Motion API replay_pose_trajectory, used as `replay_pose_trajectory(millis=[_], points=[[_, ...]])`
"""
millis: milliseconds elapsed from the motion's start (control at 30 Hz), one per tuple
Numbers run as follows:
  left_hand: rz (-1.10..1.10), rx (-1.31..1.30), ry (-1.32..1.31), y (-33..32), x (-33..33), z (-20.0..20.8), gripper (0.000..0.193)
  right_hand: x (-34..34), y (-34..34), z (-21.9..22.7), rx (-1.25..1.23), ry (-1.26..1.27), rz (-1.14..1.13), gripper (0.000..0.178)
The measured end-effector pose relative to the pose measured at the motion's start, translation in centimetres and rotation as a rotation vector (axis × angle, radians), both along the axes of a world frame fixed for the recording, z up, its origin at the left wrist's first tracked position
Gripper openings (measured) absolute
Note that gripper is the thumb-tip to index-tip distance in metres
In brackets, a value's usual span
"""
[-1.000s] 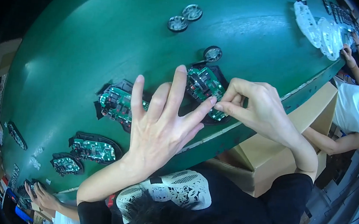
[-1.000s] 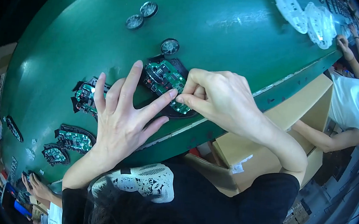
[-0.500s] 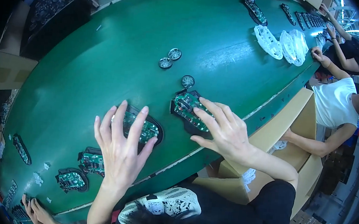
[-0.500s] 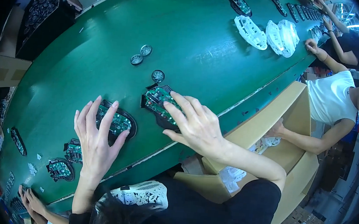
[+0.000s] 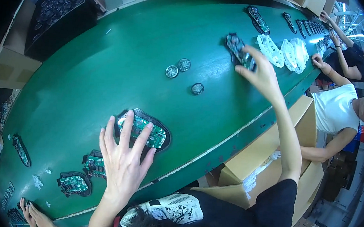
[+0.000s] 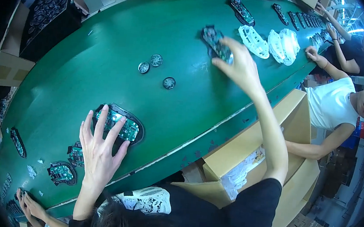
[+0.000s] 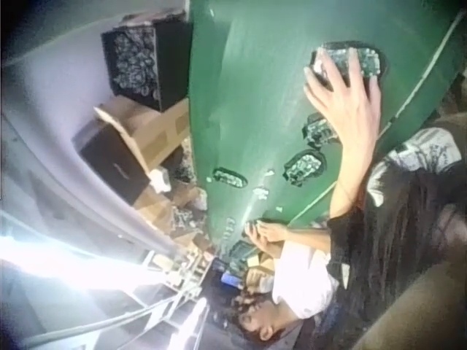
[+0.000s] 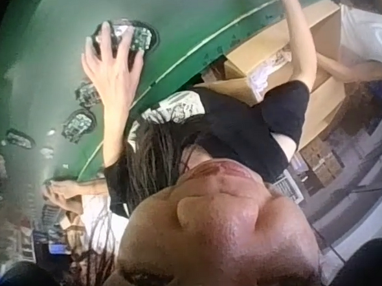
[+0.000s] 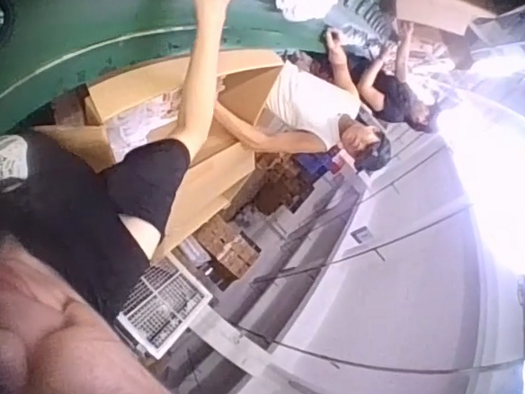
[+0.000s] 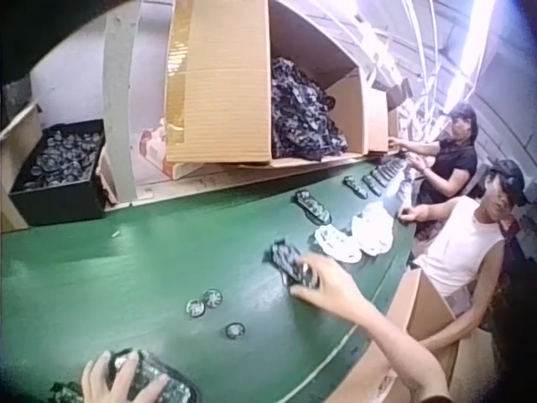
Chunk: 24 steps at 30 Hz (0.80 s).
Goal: The person assembles computer mice along a conveyor belt by installing scroll wheels onto circuit board bases and unpacking plastic mouse covers from plastic bags by hand.
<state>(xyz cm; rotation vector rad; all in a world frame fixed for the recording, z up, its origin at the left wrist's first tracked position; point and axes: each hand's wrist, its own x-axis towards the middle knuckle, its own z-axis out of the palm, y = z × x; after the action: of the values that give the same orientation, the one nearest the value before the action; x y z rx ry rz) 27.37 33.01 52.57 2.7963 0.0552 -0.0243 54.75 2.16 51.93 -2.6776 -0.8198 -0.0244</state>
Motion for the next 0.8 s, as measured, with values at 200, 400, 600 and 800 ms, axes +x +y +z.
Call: replay_pose_trajectory(millis=[200,400,600,800], points=[[-0.021,-0.006,-0.017,0.6,1.0,0.2,0.056,9.9,1.4,-1.9,-0.008,-0.036,-0.064,0.063],[0.023,-0.064,0.002,1.5,1.2,0.2,0.056,3.7,4.9,1.7,-0.016,-0.41,0.098,0.053],[-0.093,-0.16,-0.03,3.2,3.2,-0.4,0.06,-9.4,9.1,4.3,-0.087,0.045,0.272,0.046],[-0.251,-0.262,-0.071,1.6,2.2,-1.0,0.058,-9.4,9.2,0.8,-0.034,-0.017,0.252,0.032]])
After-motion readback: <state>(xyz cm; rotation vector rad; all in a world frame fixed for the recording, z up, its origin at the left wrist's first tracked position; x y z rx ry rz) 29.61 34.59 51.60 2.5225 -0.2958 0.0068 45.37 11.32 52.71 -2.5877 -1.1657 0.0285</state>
